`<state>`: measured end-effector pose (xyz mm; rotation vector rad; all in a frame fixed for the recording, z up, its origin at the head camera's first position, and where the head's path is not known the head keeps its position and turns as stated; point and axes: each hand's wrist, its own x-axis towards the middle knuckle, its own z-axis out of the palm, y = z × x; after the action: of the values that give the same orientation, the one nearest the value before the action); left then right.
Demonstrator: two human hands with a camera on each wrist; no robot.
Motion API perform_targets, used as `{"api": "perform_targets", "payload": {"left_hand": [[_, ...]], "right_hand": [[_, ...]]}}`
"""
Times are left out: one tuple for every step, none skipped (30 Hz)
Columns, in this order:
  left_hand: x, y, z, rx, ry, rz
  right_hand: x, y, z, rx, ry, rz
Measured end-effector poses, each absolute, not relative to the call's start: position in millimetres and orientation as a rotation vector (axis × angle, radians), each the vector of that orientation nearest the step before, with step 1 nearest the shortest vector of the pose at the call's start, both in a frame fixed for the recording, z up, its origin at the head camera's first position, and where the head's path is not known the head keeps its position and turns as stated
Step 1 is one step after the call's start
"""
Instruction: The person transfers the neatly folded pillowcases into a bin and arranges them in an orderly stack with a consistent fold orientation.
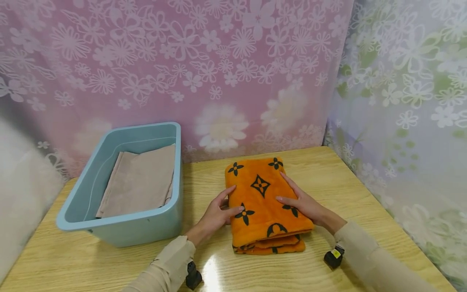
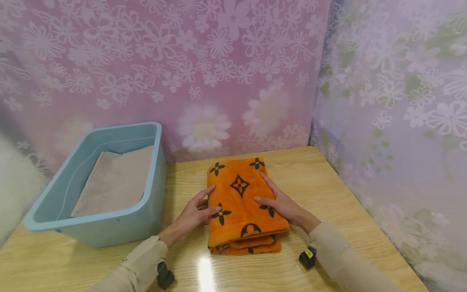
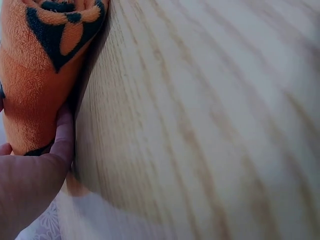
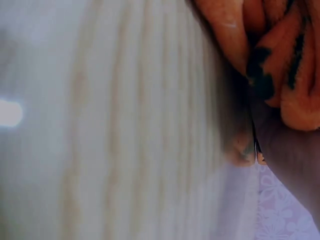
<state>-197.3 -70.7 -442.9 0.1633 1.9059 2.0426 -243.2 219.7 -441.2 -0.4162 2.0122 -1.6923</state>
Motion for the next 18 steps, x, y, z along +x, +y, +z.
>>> {"api": "perform_targets", "payload": {"left_hand": [[-197,-71,-443,0.169,1.913,2.042],[-197,-71,-443,0.172,1.919,2.042],[-197,-70,-444,0.174,1.928,2.040],[-197,-70,-444,0.175,1.932,2.040],[-197,-70,-445,0.178,1.942,2.037],[-197,-70,-445,0.181,1.954,2.030],[-197,-70,-446,0.183,1.962,2.025],[-197,-70,-446,0.185,1.971,2.017],[-196,-70,-445,0.188,1.983,2.008],[-196,-70,-445,0.190,1.994,1.999],[-195,-70,-443,0.191,2.003,1.988],[-193,-70,-441,0.195,2.010,1.982],[-192,-70,-439,0.208,2.018,1.979],[-190,-69,-434,0.207,2.024,1.972],[-187,-69,-429,0.207,2.026,1.969],[-184,-69,-424,0.205,2.023,1.969],[-182,-69,-418,0.205,2.023,1.967],[-179,-69,-413,0.212,2.028,1.967]], "right_hand": [[-243,220,-441,-0.427,1.980,-1.714],[-242,221,-440,-0.440,1.948,-1.734],[-242,222,-439,-0.454,1.927,-1.746],[-241,222,-438,-0.475,1.919,-1.745],[-240,223,-437,-0.484,1.907,-1.745],[-239,224,-435,-0.494,1.893,-1.742],[-238,225,-434,-0.504,1.872,-1.743],[-238,226,-433,-0.511,1.853,-1.744],[-237,227,-432,-0.514,1.853,-1.735],[-236,227,-432,-0.513,1.854,-1.727],[-235,228,-431,-0.511,1.845,-1.727],[-235,229,-430,-0.518,1.834,-1.729],[-234,229,-430,-0.520,1.833,-1.728],[-233,230,-428,-0.515,1.839,-1.724],[-232,230,-427,-0.515,1.831,-1.725],[-230,230,-425,-0.521,1.809,-1.736],[-229,231,-424,-0.531,1.773,-1.752],[-228,231,-421,-0.532,1.737,-1.768]]}}
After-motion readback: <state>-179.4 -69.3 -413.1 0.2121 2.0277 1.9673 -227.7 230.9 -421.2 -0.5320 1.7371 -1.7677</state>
